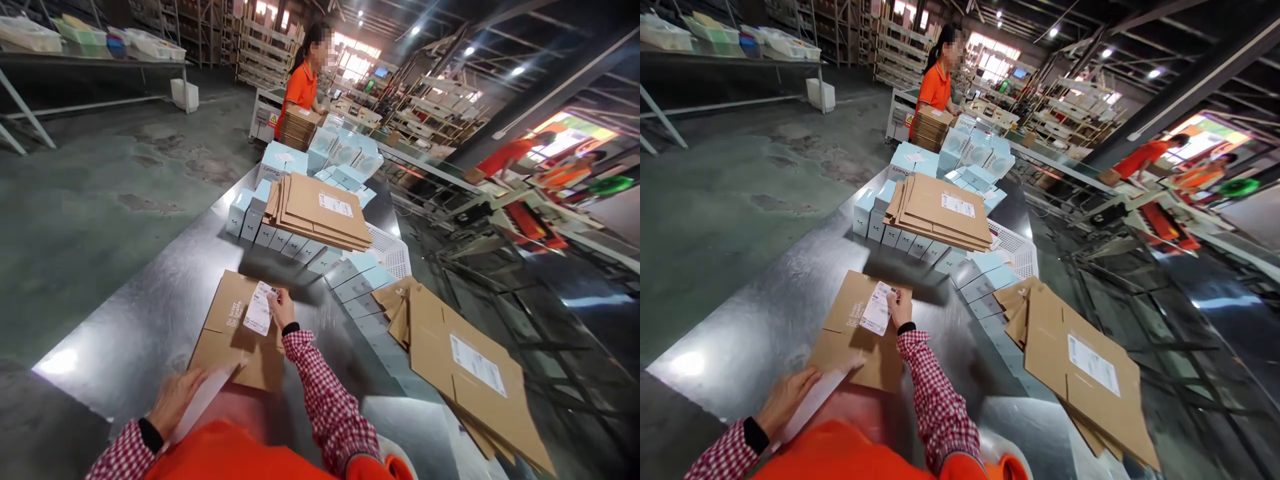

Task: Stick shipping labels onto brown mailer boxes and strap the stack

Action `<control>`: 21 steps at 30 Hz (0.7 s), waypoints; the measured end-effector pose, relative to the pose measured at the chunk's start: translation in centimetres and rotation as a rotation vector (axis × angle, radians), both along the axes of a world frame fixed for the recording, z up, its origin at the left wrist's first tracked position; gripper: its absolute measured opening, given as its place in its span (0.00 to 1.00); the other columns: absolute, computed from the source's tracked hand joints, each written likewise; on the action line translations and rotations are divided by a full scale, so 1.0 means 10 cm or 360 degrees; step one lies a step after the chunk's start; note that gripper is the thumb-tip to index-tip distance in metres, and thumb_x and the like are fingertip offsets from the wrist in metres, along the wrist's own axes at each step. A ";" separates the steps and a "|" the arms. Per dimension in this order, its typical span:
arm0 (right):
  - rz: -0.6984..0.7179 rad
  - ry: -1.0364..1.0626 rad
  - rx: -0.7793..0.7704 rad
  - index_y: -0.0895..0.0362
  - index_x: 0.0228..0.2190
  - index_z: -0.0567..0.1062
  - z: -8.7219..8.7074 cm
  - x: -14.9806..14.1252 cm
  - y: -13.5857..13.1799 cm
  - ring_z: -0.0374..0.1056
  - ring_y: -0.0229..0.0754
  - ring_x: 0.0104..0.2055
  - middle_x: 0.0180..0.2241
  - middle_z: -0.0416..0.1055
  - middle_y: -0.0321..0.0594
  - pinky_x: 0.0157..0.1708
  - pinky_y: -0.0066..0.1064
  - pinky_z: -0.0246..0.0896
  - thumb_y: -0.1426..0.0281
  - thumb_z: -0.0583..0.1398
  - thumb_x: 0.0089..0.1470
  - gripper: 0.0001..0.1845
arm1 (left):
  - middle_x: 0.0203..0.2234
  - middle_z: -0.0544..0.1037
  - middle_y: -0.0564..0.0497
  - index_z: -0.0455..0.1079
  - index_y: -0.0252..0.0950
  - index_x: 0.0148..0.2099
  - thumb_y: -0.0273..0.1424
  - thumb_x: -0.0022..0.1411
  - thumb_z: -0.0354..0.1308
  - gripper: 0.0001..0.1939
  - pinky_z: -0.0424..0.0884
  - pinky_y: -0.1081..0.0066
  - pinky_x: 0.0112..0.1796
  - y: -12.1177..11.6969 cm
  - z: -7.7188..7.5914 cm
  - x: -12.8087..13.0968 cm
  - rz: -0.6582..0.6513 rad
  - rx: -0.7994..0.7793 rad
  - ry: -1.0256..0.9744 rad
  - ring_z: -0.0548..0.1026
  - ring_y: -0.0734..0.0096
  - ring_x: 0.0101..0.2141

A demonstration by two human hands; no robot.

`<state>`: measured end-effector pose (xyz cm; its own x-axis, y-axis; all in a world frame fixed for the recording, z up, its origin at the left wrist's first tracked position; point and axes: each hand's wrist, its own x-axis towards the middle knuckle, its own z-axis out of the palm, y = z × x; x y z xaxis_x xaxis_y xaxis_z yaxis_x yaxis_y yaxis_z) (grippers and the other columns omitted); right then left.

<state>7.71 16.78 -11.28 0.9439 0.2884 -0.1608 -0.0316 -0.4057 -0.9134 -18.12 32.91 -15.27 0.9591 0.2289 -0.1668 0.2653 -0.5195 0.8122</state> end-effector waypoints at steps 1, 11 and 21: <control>0.0045 -0.0030 -0.0060 0.57 0.34 0.69 -0.03 0.11 0.01 0.66 0.41 0.33 0.31 0.69 0.37 0.35 0.33 0.65 0.62 0.62 0.46 0.14 | 0.33 0.81 0.48 0.75 0.41 0.33 0.42 0.63 0.48 0.17 0.72 0.61 0.44 -0.01 -0.07 -0.02 -0.0040 0.0014 -0.0023 0.78 0.59 0.38; 0.0463 -0.0265 -0.0832 0.65 0.51 0.65 -0.38 0.05 0.19 0.65 0.51 0.51 0.50 0.67 0.55 0.50 0.41 0.61 0.73 0.63 0.45 0.30 | 0.64 0.60 0.49 0.77 0.40 0.35 0.37 0.68 0.45 0.19 0.56 0.49 0.60 -0.10 -0.46 0.04 -0.0348 0.0292 -0.0104 0.52 0.57 0.65; 0.1007 -0.0812 -0.1221 0.52 0.63 0.56 -0.54 -0.42 0.41 0.38 0.51 0.69 0.66 0.49 0.45 0.65 0.52 0.28 0.55 0.50 0.61 0.31 | 0.63 0.62 0.46 0.76 0.38 0.29 0.37 0.66 0.46 0.21 0.57 0.48 0.60 -0.10 -0.34 0.07 -0.0355 0.0239 -0.0016 0.54 0.52 0.64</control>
